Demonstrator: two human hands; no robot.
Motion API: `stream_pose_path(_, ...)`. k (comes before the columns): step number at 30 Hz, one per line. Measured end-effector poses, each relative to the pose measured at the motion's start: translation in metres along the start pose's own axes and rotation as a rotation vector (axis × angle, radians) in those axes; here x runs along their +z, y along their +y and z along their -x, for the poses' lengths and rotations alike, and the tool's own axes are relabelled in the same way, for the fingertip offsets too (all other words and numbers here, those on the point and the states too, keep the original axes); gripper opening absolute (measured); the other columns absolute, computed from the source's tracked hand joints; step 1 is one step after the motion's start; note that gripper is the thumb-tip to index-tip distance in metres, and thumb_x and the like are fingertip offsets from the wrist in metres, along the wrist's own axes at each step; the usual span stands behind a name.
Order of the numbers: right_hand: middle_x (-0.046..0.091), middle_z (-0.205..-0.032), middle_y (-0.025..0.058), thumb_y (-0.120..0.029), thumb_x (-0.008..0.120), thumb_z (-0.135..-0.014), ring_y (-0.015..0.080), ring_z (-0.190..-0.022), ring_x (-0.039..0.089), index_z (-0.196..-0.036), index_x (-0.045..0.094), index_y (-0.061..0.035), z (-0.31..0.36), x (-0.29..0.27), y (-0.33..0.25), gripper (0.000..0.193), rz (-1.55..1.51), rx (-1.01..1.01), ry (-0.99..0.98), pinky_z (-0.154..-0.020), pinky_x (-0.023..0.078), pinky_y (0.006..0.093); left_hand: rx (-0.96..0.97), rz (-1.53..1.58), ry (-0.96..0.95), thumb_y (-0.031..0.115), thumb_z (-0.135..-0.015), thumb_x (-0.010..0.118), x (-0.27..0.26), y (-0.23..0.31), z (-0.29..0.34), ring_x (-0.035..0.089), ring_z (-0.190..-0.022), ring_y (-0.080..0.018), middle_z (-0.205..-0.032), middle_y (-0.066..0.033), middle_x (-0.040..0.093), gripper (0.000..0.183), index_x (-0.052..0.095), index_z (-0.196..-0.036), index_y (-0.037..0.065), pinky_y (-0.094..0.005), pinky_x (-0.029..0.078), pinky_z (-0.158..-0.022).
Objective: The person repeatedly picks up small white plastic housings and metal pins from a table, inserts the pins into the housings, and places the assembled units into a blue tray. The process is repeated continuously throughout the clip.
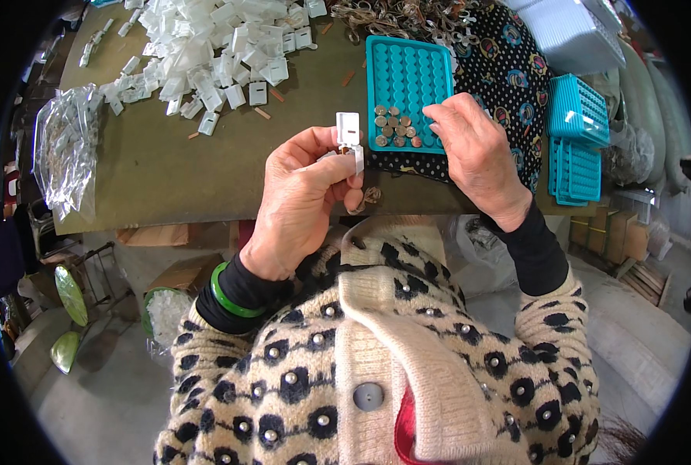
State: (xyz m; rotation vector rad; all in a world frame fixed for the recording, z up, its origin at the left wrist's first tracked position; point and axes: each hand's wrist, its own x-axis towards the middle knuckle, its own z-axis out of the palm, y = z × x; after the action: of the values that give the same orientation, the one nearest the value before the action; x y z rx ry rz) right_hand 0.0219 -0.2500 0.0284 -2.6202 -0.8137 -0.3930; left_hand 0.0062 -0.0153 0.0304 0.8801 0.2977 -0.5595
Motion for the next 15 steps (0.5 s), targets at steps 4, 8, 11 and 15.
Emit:
stream_pose_path(4,0.052,-0.087,0.0098,0.008,0.061,-0.079,0.0244,-0.077,0.059,-0.093,0.058,0.0002,-0.008,-0.009,0.005,0.016,0.04,-0.045,-0.044,-0.066,0.051,0.0346,0.028,0.007,0.017,-0.001,-0.086,0.063,-0.001,-0.001,0.003,0.062,-0.069,-0.0141,-0.088,-0.0074,0.065,0.017,0.063,-0.103,-0.001,-0.0288,0.053,-0.057)
stream_pose_path(8,0.054,-0.085,0.0094,0.003,0.063,-0.081,0.0248,-0.074,0.06,-0.088,0.055,-0.0002,-0.017,-0.016,-0.002,0.011,-0.11,0.006,-0.009,-0.063,0.05,0.0351,0.037,0.021,0.004,-0.001,-0.086,0.062,-0.004,0.001,0.006,0.063,-0.07,-0.0152,-0.089,-0.0082,0.065,0.018,0.063,-0.104,-0.002,-0.0302,0.055,-0.058)
stream_pose_path(11,0.056,-0.082,0.0103,0.001,0.062,-0.084,0.0267,-0.07,0.06,-0.088,0.056,0.0,-0.013,-0.014,-0.016,0.008,-0.264,0.166,-0.045,-0.06,0.049,0.0357,0.048,0.062,-0.019,-0.006,-0.084,0.061,-0.008,0.001,0.005,0.063,-0.066,-0.0151,-0.085,-0.0085,0.066,0.019,0.063,-0.102,-0.003,-0.0295,0.055,-0.056)
stream_pose_path(15,0.056,-0.084,0.0121,-0.001,0.061,-0.086,0.0298,-0.072,0.059,-0.092,0.059,-0.001,-0.015,-0.002,-0.022,0.006,-0.149,0.125,-0.012,-0.061,0.048,0.0387,0.105,0.109,-0.026,-0.009,-0.081,0.06,-0.011,-0.003,0.004,0.064,-0.063,-0.0155,-0.082,-0.0094,0.066,0.02,0.064,-0.1,-0.004,-0.0289,0.054,-0.054)
